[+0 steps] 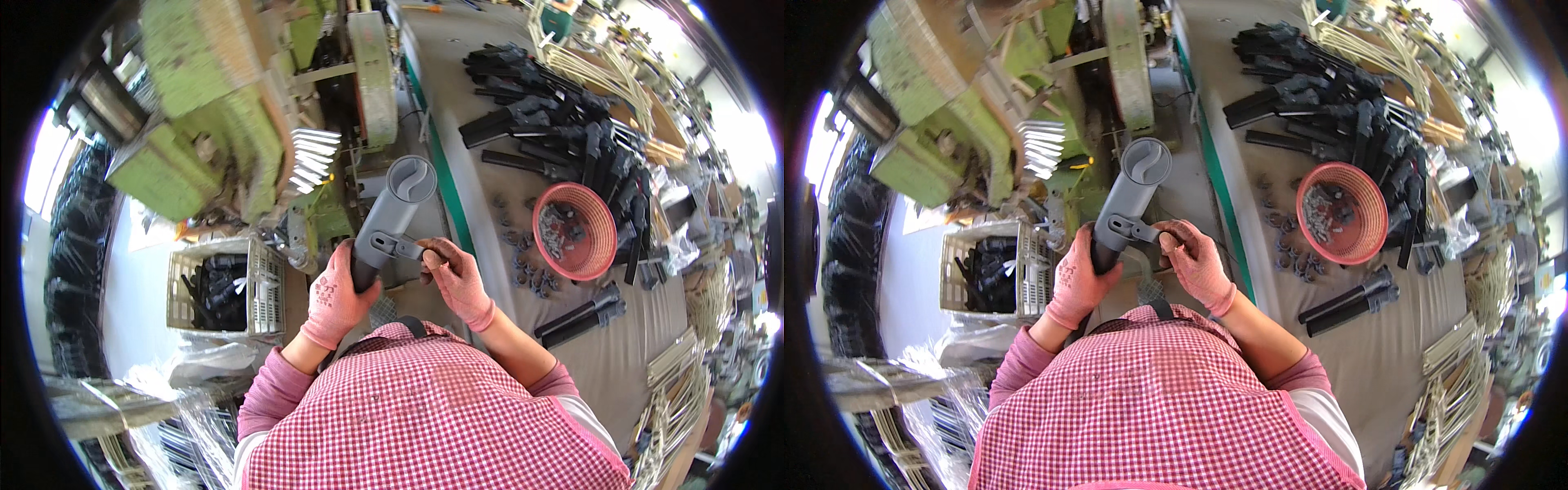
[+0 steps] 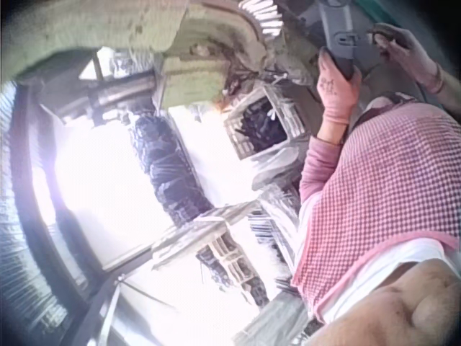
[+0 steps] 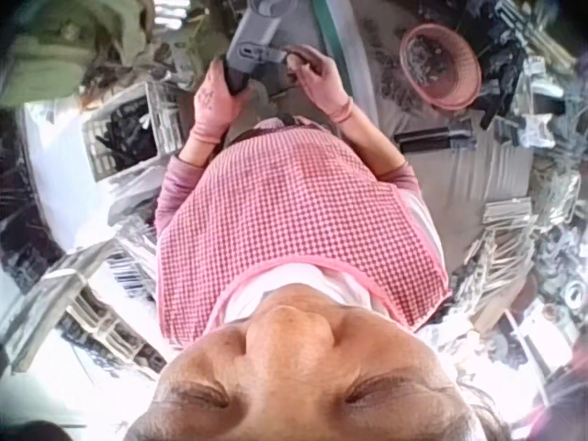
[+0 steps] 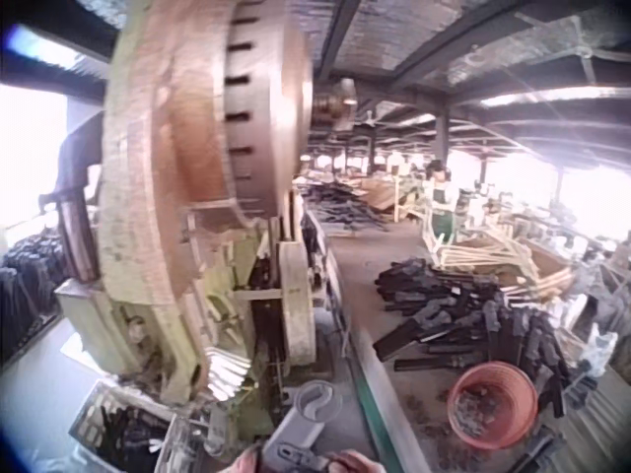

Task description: The person assembles garden tool handles by inserting metal rods into a press machine and attaching small metal components to the handle ends. They repeatedly pick up handles, operate the press, and place finished items on a table.

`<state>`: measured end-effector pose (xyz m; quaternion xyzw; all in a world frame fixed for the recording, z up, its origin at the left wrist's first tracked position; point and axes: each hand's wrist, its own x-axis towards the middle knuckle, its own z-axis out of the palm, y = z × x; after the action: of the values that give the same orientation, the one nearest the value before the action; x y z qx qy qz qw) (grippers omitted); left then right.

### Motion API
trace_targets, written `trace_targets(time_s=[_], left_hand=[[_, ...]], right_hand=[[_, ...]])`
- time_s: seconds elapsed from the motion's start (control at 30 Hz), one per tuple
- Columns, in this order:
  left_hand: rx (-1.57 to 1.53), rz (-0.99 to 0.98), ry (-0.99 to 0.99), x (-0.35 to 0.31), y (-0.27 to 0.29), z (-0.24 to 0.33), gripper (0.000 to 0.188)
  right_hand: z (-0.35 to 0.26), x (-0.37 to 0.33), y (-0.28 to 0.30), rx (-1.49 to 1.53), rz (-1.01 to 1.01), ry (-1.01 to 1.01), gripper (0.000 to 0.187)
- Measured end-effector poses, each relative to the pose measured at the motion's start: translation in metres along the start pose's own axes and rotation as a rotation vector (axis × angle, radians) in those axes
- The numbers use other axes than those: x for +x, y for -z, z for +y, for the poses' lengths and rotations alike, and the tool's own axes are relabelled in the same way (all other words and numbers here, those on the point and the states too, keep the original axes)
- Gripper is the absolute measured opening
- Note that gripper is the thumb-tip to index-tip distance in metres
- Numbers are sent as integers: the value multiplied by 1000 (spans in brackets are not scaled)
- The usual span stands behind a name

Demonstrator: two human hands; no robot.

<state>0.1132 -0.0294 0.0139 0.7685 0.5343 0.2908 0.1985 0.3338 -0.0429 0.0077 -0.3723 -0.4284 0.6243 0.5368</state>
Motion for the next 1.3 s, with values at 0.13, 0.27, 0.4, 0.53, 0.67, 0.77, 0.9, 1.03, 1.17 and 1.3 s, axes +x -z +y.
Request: trace_targets(time_s=[0.13,0.27,0.4,0.53,0.67,0.77,0.9,1.03,1.17,1.3], left_hand=[[-39,-29,118,-17,11,-8,72],[-80,41,153,-29,17,-20,75],[-58,52,252,-36,27,-41,77],[120,164,232,-39,46,-61,79],[251,183,279,-34,64,-78,78],[331,210,299,-24,70,-90,70],[444,172,263,-14,80,-94,63],[235,-113,433,-7,97,-96,66],[150,-106,259,-6,104,-112,70],[183,-321,302,-7,94,-140,68]], right_hand=[[14,15,-32,-54,94,-51,17],[22,35,-48,226,82,-328,13],[45,68,-64,331,-45,-532,10],[77,103,-86,536,-214,-565,10],[109,132,-115,604,-364,-441,8],[131,149,-133,671,-372,-407,13],[143,156,-139,679,-372,-414,23],[140,154,-135,668,-344,-359,27],[136,158,-137,598,-234,-332,24],[143,161,-145,508,-216,-229,16]])
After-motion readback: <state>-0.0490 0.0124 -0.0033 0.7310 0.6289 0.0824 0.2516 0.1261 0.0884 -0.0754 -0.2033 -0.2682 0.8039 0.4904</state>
